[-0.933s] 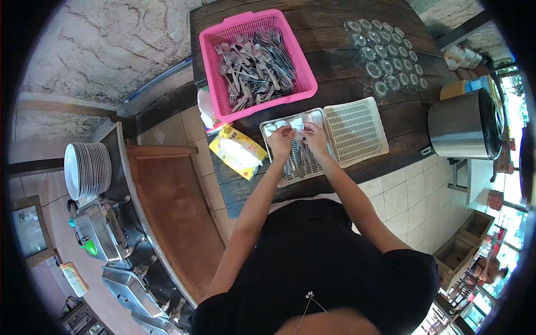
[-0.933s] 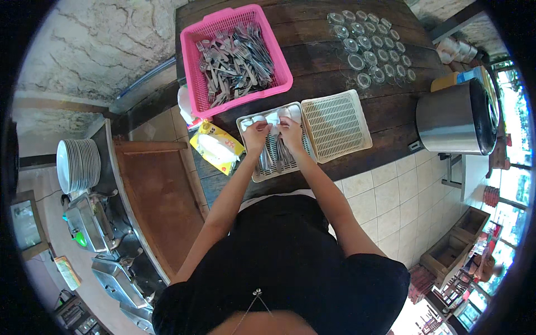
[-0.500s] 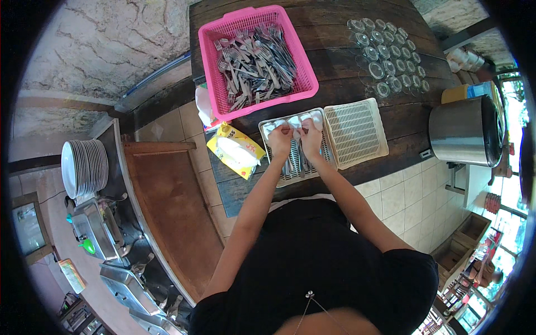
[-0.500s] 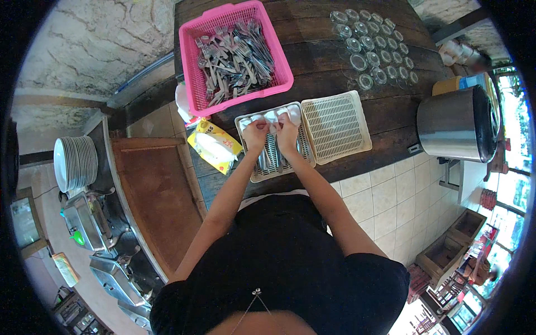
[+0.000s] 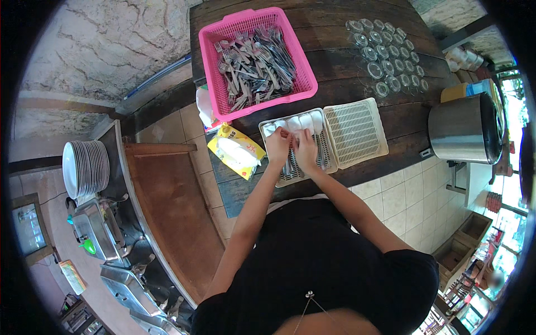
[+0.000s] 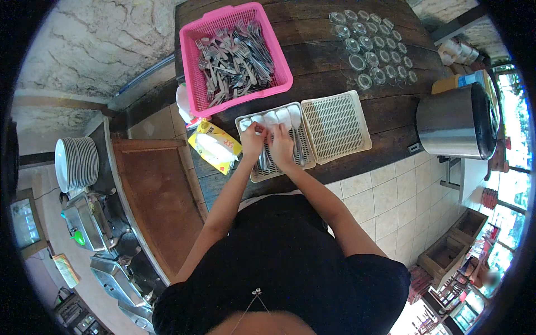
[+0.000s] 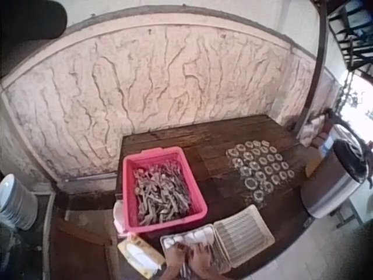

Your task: The recorder is polishing spoons and forks with a napkin and sorting them into a designated tray.

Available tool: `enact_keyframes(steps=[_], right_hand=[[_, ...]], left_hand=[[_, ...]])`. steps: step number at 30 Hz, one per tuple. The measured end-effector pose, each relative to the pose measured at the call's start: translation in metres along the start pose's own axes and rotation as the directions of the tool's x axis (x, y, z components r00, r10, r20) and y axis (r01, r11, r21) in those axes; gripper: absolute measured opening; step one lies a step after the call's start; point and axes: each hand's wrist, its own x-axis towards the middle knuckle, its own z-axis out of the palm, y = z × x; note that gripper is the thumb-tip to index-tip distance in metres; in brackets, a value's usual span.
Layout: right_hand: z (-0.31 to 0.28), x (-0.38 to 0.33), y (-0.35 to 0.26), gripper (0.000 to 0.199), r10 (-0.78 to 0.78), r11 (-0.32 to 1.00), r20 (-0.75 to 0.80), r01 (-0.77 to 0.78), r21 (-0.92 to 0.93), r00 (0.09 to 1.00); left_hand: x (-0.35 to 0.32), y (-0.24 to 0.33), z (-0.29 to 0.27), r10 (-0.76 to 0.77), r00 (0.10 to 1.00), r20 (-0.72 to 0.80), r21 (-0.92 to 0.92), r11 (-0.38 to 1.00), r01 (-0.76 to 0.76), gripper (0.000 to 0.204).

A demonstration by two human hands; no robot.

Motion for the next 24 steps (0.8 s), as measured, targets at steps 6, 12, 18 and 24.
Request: enact_keyframes(steps=[6, 12, 18, 24], right_hand=[[0.004, -0.012, -0.023, 0.014, -0.180, 0.968, 0.060, 0.166, 0.189, 0.982], [0.014, -0.005, -0.056, 0.026, -0.394, 0.879, 0.198, 0.305, 0.366, 0.897], [0.042, -0.003, -0.065, 0.043, -0.333, 0.934, 0.398, 0.241, 0.263, 0.855], [0.059, 0.000, -0.068, 0.029, -0.290, 0.956, 0.498, 0.225, 0.187, 0.818]], left_hand=[[-0.027, -0.006, -0.043, 0.064, 0.967, -0.247, -0.063, 0.995, -0.082, 0.008], [-0.045, -0.037, -0.081, 0.261, 0.827, -0.498, 0.289, 0.949, -0.125, 0.032], [-0.049, -0.055, -0.082, 0.093, 0.832, -0.547, 0.111, 0.993, -0.038, 0.051], [-0.049, -0.072, -0.083, -0.049, 0.891, -0.451, -0.108, 0.994, 0.000, 0.051]])
